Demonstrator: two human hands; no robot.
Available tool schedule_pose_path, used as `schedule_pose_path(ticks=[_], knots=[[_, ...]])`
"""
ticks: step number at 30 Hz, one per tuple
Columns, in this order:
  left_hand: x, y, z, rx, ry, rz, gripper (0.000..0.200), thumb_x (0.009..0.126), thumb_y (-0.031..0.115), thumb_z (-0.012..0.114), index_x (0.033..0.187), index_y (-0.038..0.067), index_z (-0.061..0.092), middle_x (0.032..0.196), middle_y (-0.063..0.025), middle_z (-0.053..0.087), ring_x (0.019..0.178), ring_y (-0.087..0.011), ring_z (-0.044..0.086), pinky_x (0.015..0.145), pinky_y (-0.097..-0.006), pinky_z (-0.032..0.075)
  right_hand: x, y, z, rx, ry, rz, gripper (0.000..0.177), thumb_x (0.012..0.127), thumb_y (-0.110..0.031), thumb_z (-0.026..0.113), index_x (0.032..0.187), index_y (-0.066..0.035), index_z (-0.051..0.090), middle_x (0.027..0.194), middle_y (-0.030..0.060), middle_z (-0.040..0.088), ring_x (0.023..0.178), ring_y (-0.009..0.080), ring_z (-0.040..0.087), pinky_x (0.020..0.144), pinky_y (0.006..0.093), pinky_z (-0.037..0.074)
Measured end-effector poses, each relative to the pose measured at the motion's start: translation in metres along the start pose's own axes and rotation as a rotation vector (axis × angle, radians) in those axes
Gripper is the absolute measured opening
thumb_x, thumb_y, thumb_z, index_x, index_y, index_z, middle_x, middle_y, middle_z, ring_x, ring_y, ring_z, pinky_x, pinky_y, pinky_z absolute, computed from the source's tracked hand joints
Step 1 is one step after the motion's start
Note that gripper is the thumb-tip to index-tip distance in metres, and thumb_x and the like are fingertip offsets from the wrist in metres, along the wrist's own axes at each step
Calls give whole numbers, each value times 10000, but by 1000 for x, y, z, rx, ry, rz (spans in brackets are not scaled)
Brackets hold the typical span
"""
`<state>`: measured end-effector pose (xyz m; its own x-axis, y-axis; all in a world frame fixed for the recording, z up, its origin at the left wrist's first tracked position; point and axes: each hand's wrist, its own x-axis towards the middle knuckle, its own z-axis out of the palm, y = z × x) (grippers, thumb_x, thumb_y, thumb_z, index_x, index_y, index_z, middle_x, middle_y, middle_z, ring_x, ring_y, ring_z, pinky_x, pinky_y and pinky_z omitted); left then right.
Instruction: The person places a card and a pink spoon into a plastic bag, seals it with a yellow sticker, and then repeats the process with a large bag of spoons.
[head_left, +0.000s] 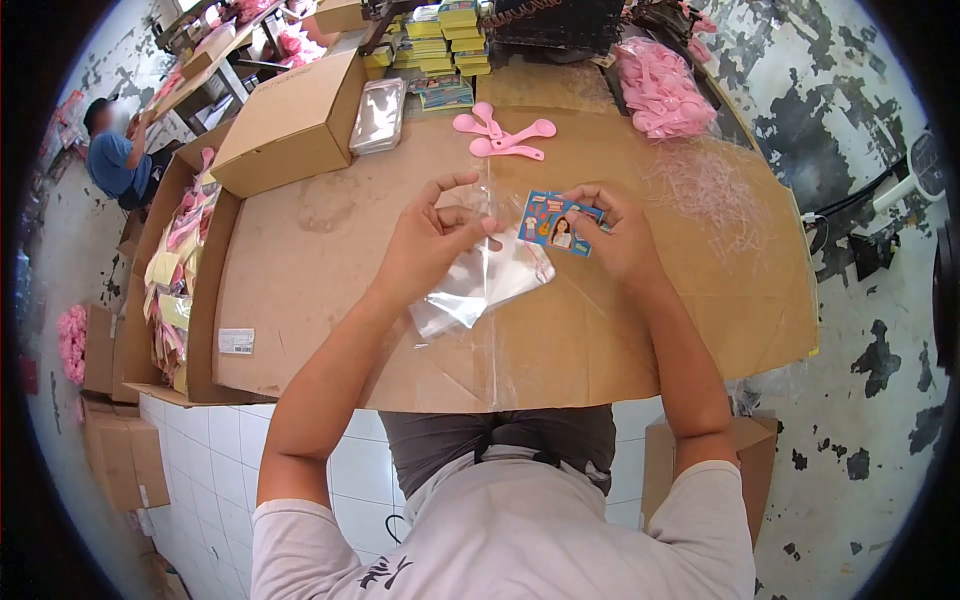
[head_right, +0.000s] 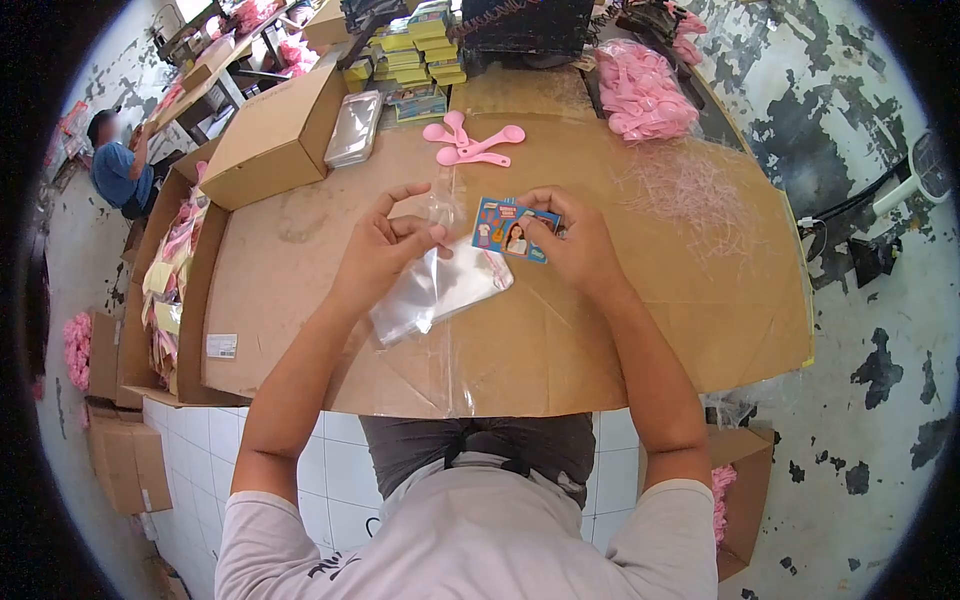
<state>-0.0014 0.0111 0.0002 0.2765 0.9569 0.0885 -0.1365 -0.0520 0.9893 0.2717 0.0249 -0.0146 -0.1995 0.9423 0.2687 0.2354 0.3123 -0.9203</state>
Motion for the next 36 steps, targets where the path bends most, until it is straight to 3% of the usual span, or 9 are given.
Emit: schedule_pose_path(ticks=[6,12,15,18,21,27,30,33,36], knots=[[-5,-5,6,113,-36,-55,697,909,54,770,1484,-51,389,926,-118,773,798,-125,723,711,-241,547,-3,-16,8,234,103,23,205,960,-57,677,1158,-6,674,1082,65,711,951,102,653,836,279,532],[-9,-4,14,162,-87,-39,668,913,33,760,1490,-40,432,936,-109,775,855,-84,698,752,-229,530,-4,-20,-6,-260,-165,-244,253,947,-46,697,1200,-30,689,1067,37,703,948,105,648,826,297,529],[-13,-8,19,140,-176,-23,618,929,30,743,1476,-27,463,963,-108,773,881,-84,692,781,-228,526,-7,-23,6,-181,-260,-226,234,949,-45,694,1181,-17,696,1013,39,696,923,101,645,804,294,526],[-16,-7,24,128,-187,4,569,942,35,729,1456,-20,491,986,-104,770,882,-81,688,785,-227,522,-19,-34,32,231,-188,37,208,952,-55,698,1152,-1,707,967,44,693,892,107,648,776,295,528],[-13,-9,21,96,-135,18,533,951,43,721,1436,-21,508,995,-93,767,866,-71,683,755,-219,519,-10,-26,33,294,11,52,205,958,-76,703,1142,13,714,989,62,707,912,112,645,786,289,525],[-13,0,11,155,-103,-30,451,961,68,718,1374,-28,565,982,-80,765,821,-54,677,655,-202,519,-1,-24,22,-146,-361,-176,247,1014,-184,649,1195,-19,685,1063,73,706,1014,189,663,919,379,511],[-10,-8,10,213,-34,7,420,969,87,715,1351,-32,585,942,-66,756,780,-44,661,609,-204,503,36,-17,14,-308,-340,-84,290,1000,-194,650,1229,-20,676,1094,130,706,1035,253,670,925,406,508],[-7,-15,7,148,4,-3,402,974,108,714,1333,-32,598,890,-48,742,709,-27,617,559,-209,463,72,-8,24,-508,-90,-262,258,955,-128,641,1176,-1,679,1136,188,696,1047,325,660,913,435,514],[-4,-14,1,143,-13,-7,386,970,121,721,1308,-31,613,827,-31,728,595,-13,543,491,-220,406,101,18,30,-690,-70,-376,269,936,-124,616,1172,-5,669,1112,210,686,1063,392,638,908,483,507]])
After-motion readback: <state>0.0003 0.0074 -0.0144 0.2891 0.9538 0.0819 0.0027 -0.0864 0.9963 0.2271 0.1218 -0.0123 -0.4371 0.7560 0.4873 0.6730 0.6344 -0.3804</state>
